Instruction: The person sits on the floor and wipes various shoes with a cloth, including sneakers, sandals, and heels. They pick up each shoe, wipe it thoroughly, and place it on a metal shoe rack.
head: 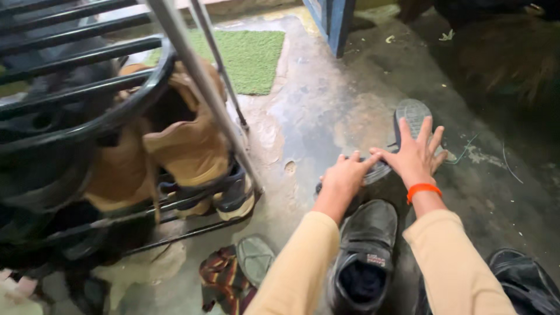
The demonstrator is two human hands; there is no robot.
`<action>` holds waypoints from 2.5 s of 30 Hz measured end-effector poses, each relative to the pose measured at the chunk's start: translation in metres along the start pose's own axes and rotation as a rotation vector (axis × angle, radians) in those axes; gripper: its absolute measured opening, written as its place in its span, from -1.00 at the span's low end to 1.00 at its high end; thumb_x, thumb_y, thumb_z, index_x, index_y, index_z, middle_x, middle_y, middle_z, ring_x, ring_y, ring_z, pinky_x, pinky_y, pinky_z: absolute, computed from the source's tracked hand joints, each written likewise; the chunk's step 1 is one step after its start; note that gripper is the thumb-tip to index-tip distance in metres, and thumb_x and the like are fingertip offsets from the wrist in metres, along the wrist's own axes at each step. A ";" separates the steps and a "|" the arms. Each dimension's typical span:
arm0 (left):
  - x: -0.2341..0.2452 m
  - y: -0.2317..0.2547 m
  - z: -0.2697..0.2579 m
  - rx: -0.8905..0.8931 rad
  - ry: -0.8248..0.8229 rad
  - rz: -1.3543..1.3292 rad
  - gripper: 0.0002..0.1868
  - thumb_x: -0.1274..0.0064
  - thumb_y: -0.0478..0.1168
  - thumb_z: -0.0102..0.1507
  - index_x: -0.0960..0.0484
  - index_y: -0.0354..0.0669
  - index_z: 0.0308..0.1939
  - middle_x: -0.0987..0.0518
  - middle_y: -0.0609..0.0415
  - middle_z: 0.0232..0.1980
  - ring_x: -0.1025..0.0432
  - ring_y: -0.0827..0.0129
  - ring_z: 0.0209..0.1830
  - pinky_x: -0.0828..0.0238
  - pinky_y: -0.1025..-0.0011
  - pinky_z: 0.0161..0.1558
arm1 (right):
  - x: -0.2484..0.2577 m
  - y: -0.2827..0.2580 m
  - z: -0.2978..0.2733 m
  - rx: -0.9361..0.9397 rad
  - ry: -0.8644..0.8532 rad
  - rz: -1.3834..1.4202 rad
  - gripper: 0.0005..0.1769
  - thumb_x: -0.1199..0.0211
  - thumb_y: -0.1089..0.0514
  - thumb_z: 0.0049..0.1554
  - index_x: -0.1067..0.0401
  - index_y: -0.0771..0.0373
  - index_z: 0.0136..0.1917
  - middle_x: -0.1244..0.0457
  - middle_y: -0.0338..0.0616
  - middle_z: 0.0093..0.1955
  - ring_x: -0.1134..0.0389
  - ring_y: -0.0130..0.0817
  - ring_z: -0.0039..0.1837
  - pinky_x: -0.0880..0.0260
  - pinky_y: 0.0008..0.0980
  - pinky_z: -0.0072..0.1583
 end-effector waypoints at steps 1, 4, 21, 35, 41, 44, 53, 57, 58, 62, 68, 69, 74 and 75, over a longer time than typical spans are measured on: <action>-0.003 -0.006 0.007 -0.019 -0.015 -0.003 -0.17 -0.20 -0.20 0.23 -0.23 0.60 0.50 -0.36 0.01 0.43 -0.32 -0.05 0.41 -0.52 -0.20 0.07 | 0.000 0.009 0.006 -0.071 0.002 0.001 0.28 -0.52 -0.44 -0.26 -0.04 -0.22 0.61 0.36 0.08 0.74 0.47 0.27 0.70 0.26 0.57 0.45; -0.008 -0.011 0.028 0.083 -0.154 0.004 -0.17 -0.19 -0.23 0.23 -0.22 0.63 0.48 -0.32 0.08 0.44 -0.27 -0.03 0.43 -0.51 -0.31 0.02 | -0.012 0.027 0.033 -0.255 -0.021 0.011 0.51 -0.60 -0.47 -0.37 0.12 -0.15 0.66 0.41 0.24 0.71 0.53 0.32 0.67 0.36 0.59 0.45; -0.020 0.008 -0.018 0.137 -0.076 0.074 -0.32 0.08 -0.22 0.40 -0.15 0.60 0.52 -0.01 0.05 0.65 0.02 -0.09 0.60 -0.26 -0.57 0.10 | 0.035 0.086 0.037 -0.137 0.220 0.084 -0.10 -0.62 -0.26 -0.24 -0.50 0.16 0.28 -0.33 0.23 0.17 -0.35 0.18 0.19 -0.36 0.08 0.11; -0.013 -0.125 -0.299 0.394 -0.053 -1.957 -0.05 0.19 0.60 0.16 -0.50 0.01 0.33 -0.59 -0.02 0.18 -0.47 -0.01 0.14 -0.46 -0.06 -0.01 | 0.008 -0.197 -0.373 -0.547 -1.005 1.893 -0.27 -0.06 -0.38 0.10 -0.48 0.28 0.17 -0.40 0.11 0.05 -0.47 0.03 -0.02 -0.49 0.07 0.05; 0.013 -0.253 -0.464 0.630 0.375 -1.645 -0.42 -0.22 0.23 0.17 -0.65 -0.08 0.08 -0.64 0.05 0.01 -0.49 0.19 0.01 -0.44 0.09 -0.01 | -0.094 -0.255 -0.483 -0.598 -1.021 1.613 -0.48 -0.13 -0.18 0.15 -0.43 0.13 0.26 -0.34 -0.01 0.20 -0.42 -0.08 0.11 -0.44 0.10 0.12; 0.008 -0.302 -0.519 0.758 0.453 -1.523 -0.43 -0.26 0.08 0.17 -0.53 -0.19 0.12 -0.55 -0.03 0.07 -0.48 0.04 0.10 -0.46 -0.13 -0.04 | -0.132 -0.251 -0.455 -0.118 -0.651 1.221 -0.52 -0.25 -0.06 0.15 -0.48 0.21 0.25 -0.42 0.05 0.17 -0.44 -0.03 0.13 -0.44 -0.02 0.11; -0.025 -0.341 -0.575 0.966 0.617 -1.147 -0.37 -0.22 -0.17 0.14 -0.38 -0.14 0.27 -0.50 -0.18 0.27 -0.40 -0.08 0.29 -0.44 -0.13 0.17 | -0.064 -0.197 -0.448 0.554 -0.108 0.402 -0.42 -0.35 0.06 0.00 -0.42 0.15 0.30 -0.31 -0.01 0.28 -0.28 0.06 0.32 -0.28 -0.11 0.31; -0.006 -0.337 -0.557 0.748 0.760 -0.409 -0.36 -0.08 -0.36 0.10 -0.49 -0.21 0.31 -0.57 -0.24 0.19 -0.43 -0.11 0.21 -0.40 0.15 0.21 | -0.041 -0.195 -0.463 0.548 -0.007 0.387 -0.38 -0.35 0.05 0.01 -0.41 0.11 0.34 -0.23 -0.03 0.38 -0.21 0.05 0.39 -0.26 -0.08 0.36; -0.002 -0.326 -0.552 0.672 0.799 -0.299 -0.34 -0.02 -0.42 0.09 -0.51 -0.22 0.33 -0.56 -0.24 0.19 -0.42 -0.10 0.19 -0.39 0.18 0.19 | -0.039 -0.198 -0.461 0.551 0.031 0.335 -0.37 -0.36 0.03 0.01 -0.40 0.08 0.36 -0.22 -0.04 0.40 -0.20 0.05 0.42 -0.25 -0.05 0.37; 0.026 -0.272 -0.558 0.367 0.820 -0.006 -0.54 -0.04 -0.39 0.06 -0.65 -0.04 0.04 -0.65 -0.01 0.12 -0.49 0.00 0.10 -0.40 0.16 0.08 | -0.049 -0.203 -0.447 0.542 0.043 0.117 -0.22 -0.42 -0.09 -0.07 -0.33 0.01 0.41 -0.12 0.09 0.48 -0.11 0.15 0.48 -0.22 0.10 0.32; 0.026 -0.269 -0.535 0.704 0.471 -0.042 -0.56 -0.16 0.00 0.17 -0.60 -0.21 0.01 -0.62 -0.10 0.01 -0.52 0.01 0.03 -0.37 0.10 0.10 | -0.090 -0.207 -0.426 0.446 -0.083 0.063 -0.16 -0.37 -0.21 -0.01 -0.24 -0.12 0.50 -0.09 0.11 0.48 -0.12 0.12 0.46 -0.16 0.20 0.30; 0.023 -0.274 -0.534 0.785 0.366 -0.049 -0.49 -0.16 0.08 0.19 -0.58 -0.23 0.03 -0.62 -0.12 0.03 -0.52 0.02 0.03 -0.37 0.08 0.11 | -0.097 -0.203 -0.422 0.402 -0.106 0.059 -0.19 -0.35 -0.20 0.03 -0.24 -0.14 0.52 -0.10 0.09 0.47 -0.13 0.11 0.45 -0.15 0.20 0.32; 0.009 -0.277 -0.527 0.963 0.099 -0.129 -0.21 -0.33 0.22 0.10 -0.43 -0.27 0.16 -0.56 -0.16 0.08 -0.48 0.00 0.08 -0.14 -0.17 0.19 | -0.112 -0.195 -0.421 0.361 -0.093 0.098 -0.23 -0.31 -0.24 0.09 -0.24 -0.08 0.51 -0.10 0.21 0.41 -0.10 0.19 0.43 -0.11 0.24 0.30; 0.002 -0.276 -0.527 0.960 0.015 -0.131 -0.22 -0.35 0.18 0.08 -0.42 -0.22 0.18 -0.56 -0.13 0.08 -0.47 0.01 0.11 -0.08 -0.19 0.24 | -0.109 -0.195 -0.425 0.363 -0.089 0.123 -0.24 -0.30 -0.25 0.10 -0.24 -0.06 0.50 -0.10 0.22 0.41 -0.10 0.20 0.44 -0.11 0.24 0.30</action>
Point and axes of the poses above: each hand's wrist, its own z-axis towards the middle knuckle, its own x-axis out of the back of the hand, y = z × x, the point moved 8 cm from there along z, towards the middle knuckle
